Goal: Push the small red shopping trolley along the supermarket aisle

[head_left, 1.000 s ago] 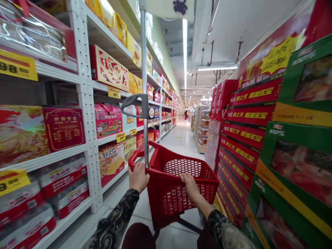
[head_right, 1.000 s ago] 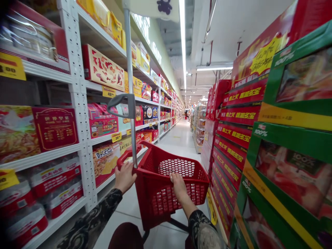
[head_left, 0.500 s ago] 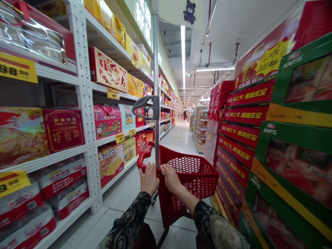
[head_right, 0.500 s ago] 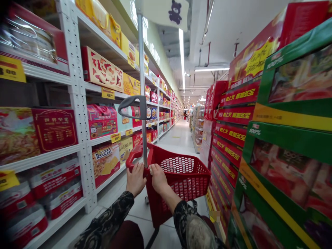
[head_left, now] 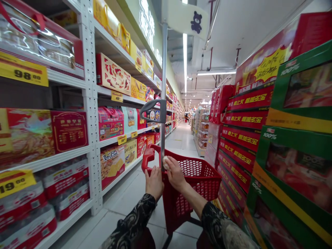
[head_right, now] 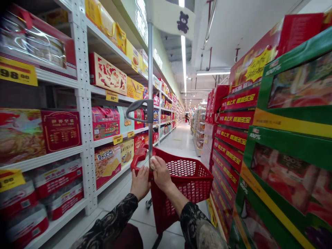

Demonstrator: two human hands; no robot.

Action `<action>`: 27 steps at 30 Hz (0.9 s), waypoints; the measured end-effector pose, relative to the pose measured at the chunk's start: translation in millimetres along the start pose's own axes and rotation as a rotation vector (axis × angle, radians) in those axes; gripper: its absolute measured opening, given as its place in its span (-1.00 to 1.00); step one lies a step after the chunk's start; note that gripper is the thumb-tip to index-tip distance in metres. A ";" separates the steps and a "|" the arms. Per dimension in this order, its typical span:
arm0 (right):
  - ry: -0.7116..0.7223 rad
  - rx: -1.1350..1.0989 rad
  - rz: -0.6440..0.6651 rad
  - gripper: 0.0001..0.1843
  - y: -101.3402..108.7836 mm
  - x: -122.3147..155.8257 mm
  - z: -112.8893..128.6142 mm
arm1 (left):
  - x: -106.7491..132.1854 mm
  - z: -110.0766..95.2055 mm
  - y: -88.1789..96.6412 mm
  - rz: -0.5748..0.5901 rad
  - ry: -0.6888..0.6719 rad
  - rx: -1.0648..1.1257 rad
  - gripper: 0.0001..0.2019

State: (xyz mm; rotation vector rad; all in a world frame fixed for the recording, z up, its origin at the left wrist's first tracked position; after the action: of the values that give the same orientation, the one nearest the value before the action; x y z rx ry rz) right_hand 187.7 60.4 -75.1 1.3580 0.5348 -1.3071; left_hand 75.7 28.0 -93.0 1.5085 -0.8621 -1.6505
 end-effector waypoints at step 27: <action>0.368 0.337 0.221 -0.56 27.0 -144.2 29.5 | -28.7 32.6 31.6 -0.210 0.161 0.056 -0.24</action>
State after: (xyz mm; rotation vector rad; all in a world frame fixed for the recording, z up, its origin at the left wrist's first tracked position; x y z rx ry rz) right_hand 159.1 78.0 70.7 1.9008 0.4048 -0.9988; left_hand 46.9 36.7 -48.5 1.7951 -0.6869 -1.6359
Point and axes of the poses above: each hand's wrist, its own x-axis away from the middle knuckle, its own y-axis out of the back of the hand, z = x × y, the point moved 3 cm from there along -x, towards the middle knuckle, and after that the axes turned 12 degrees about -x, right-handed, at the moved point
